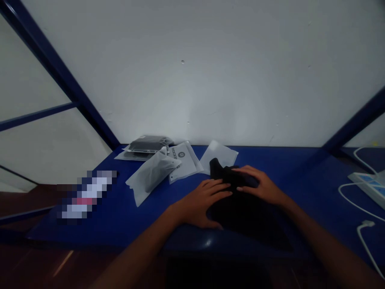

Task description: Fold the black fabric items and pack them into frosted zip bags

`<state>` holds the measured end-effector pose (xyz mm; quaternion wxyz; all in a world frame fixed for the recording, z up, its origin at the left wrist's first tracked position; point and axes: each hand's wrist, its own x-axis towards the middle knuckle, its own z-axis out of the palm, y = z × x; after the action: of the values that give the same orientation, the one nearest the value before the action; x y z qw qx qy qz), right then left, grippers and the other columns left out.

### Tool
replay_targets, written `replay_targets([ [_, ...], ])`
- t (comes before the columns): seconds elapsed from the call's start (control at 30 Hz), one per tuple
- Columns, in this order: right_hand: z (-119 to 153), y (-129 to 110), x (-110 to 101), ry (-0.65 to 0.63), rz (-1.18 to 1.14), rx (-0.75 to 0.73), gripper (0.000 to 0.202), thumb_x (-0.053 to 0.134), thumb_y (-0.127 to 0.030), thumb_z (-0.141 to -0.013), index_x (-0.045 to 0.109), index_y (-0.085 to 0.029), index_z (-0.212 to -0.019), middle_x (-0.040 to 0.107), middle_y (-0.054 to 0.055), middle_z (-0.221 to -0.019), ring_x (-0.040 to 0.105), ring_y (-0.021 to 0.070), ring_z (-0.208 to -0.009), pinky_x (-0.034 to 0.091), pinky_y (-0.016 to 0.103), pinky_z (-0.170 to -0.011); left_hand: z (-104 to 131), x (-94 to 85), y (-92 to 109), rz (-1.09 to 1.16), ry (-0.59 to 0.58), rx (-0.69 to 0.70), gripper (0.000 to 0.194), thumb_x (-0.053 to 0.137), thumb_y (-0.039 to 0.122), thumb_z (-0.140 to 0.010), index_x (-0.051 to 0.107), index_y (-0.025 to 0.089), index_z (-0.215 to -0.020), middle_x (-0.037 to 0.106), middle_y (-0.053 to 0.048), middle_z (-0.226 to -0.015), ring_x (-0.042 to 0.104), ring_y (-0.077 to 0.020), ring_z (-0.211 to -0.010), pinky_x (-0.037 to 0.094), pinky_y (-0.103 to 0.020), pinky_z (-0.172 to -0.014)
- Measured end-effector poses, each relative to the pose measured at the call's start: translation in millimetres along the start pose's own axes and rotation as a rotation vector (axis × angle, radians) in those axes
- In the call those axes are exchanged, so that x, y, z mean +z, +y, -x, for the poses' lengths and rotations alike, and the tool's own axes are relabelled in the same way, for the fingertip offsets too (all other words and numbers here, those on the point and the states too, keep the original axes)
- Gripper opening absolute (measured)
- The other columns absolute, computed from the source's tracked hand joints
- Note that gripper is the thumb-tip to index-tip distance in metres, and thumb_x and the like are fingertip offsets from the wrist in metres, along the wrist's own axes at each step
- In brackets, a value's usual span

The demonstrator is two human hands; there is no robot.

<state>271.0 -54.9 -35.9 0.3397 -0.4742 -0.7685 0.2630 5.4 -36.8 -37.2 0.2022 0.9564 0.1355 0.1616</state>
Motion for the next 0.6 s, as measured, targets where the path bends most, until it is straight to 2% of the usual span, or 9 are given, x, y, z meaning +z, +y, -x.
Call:
replay_targets([
  [0.1, 0.0, -1.5, -1.3, -0.003, -0.011, 0.021, 0.045, 0.068, -0.041, -0.078, 0.059, -0.031, -0.122, 0.063, 0.006, -0.111, 0.060, 0.0251, -0.102, 0.047, 0.047, -0.092, 0.6, -1.8, -0.4, -0.019, -0.043, -0.018, 0.084, 0.072, 0.039, -0.069, 0.034, 0.025, -0.142, 0.034, -0.010, -0.150, 0.027, -0.0315, -0.139, 0.018, -0.050, -0.113],
  [0.2, 0.1, -1.9, -1.9, -0.009, -0.024, 0.026, 0.044, 0.067, -0.042, -0.078, 0.061, -0.030, -0.121, 0.064, 0.006, -0.107, 0.061, 0.0239, -0.094, 0.049, 0.046, -0.087, 0.2, -1.9, 2.0, -0.052, -0.039, -0.013, 0.084, 0.071, 0.033, -0.065, 0.036, 0.020, -0.140, 0.035, -0.012, -0.149, 0.030, -0.0310, -0.137, 0.019, -0.049, -0.113],
  [0.27, 0.3, -1.8, -2.1, -0.017, -0.039, 0.027, 0.044, 0.067, -0.043, -0.078, 0.061, -0.030, -0.121, 0.064, 0.007, -0.107, 0.060, 0.0240, -0.093, 0.049, 0.046, -0.086, -0.8, -0.5, 4.3, -0.074, -0.004, -0.002, 0.071, 0.065, 0.029, -0.069, 0.041, 0.017, -0.135, 0.040, -0.014, -0.146, 0.035, -0.0302, -0.134, 0.024, -0.047, -0.111],
  [0.4, 1.4, 1.1, -2.8, -0.047, -0.073, 0.009, 0.050, 0.070, -0.044, -0.076, 0.060, -0.029, -0.123, 0.063, 0.006, -0.106, 0.058, 0.0232, -0.092, 0.048, 0.044, -0.087, -2.6, 0.6, 7.7, -0.068, 0.089, -0.029, 0.034, 0.047, 0.018, -0.083, 0.054, 0.017, -0.116, 0.054, -0.012, -0.133, 0.049, -0.0262, -0.121, 0.037, -0.043, -0.100],
  [0.5, 2.1, 4.1, -2.4, -0.084, -0.115, -0.034, 0.061, 0.075, -0.045, -0.070, 0.058, -0.030, -0.126, 0.062, 0.005, -0.106, 0.057, 0.0221, -0.090, 0.048, 0.042, -0.085, -2.4, -1.6, 7.7, -0.017, 0.139, -0.083, 0.028, 0.043, 0.019, -0.086, 0.055, 0.017, -0.111, 0.060, -0.011, -0.125, 0.055, -0.0248, -0.113, 0.042, -0.041, -0.095],
  [0.6, 2.1, 4.9, -1.0, -0.100, -0.112, -0.033, 0.067, 0.078, -0.044, -0.067, 0.055, -0.031, -0.128, 0.060, 0.005, -0.106, 0.057, 0.0222, -0.092, 0.048, 0.041, -0.085, -1.3, -3.6, 6.9, 0.040, 0.174, -0.128, 0.029, 0.041, 0.021, -0.089, 0.054, 0.018, -0.114, 0.060, -0.010, -0.123, 0.056, -0.0234, -0.112, 0.042, -0.040, -0.096],
])
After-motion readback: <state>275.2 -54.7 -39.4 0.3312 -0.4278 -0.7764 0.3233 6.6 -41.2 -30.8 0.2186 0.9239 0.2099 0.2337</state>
